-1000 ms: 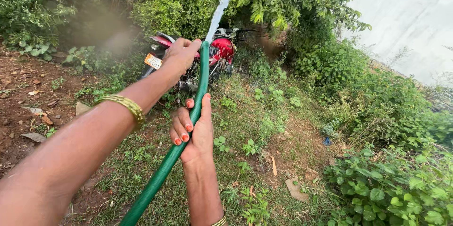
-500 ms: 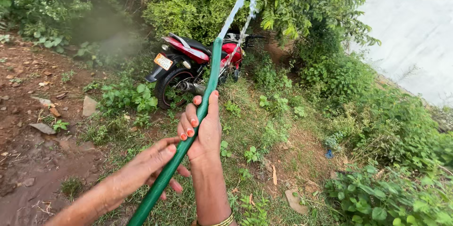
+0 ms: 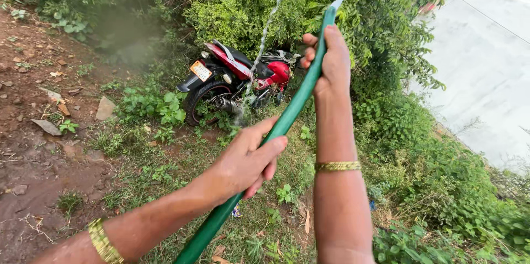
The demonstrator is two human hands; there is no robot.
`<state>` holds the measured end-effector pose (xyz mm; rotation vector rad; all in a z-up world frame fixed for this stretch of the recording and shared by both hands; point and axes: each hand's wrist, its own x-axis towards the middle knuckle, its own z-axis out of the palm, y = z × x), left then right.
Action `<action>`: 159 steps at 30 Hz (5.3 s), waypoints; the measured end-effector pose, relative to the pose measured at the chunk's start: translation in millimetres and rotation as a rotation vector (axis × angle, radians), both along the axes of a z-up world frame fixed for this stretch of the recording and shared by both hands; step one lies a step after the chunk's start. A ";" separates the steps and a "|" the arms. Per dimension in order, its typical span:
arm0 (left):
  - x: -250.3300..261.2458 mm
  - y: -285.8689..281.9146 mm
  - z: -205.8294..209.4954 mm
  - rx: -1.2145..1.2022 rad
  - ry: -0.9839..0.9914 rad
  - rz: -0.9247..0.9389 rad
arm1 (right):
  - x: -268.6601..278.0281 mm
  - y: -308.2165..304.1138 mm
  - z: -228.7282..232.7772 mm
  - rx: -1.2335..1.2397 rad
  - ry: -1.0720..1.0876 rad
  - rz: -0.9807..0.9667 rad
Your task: The person washes a motorcycle with water from a green hose by spraying different parts of the bike and the ground around it.
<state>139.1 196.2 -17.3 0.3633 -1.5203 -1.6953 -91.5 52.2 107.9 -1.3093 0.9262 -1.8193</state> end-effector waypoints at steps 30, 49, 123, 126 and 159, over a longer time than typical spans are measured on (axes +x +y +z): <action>-82.4 -58.2 43.4 0.100 0.608 -0.464 | -96.4 -64.5 113.8 0.095 0.284 -0.372; -100.6 -55.2 58.3 0.098 0.569 -0.368 | -100.7 -37.0 97.8 0.226 0.357 -0.564; -86.5 -222.2 199.8 -0.485 -0.305 0.878 | 223.9 166.3 -139.0 -0.089 -0.698 0.525; -97.6 -213.1 206.5 -0.491 -0.317 0.921 | 202.6 147.2 -123.8 -0.050 -0.671 0.580; -79.4 -266.2 205.4 -0.489 -0.303 1.291 | 155.4 131.7 -100.6 -0.056 -0.696 0.686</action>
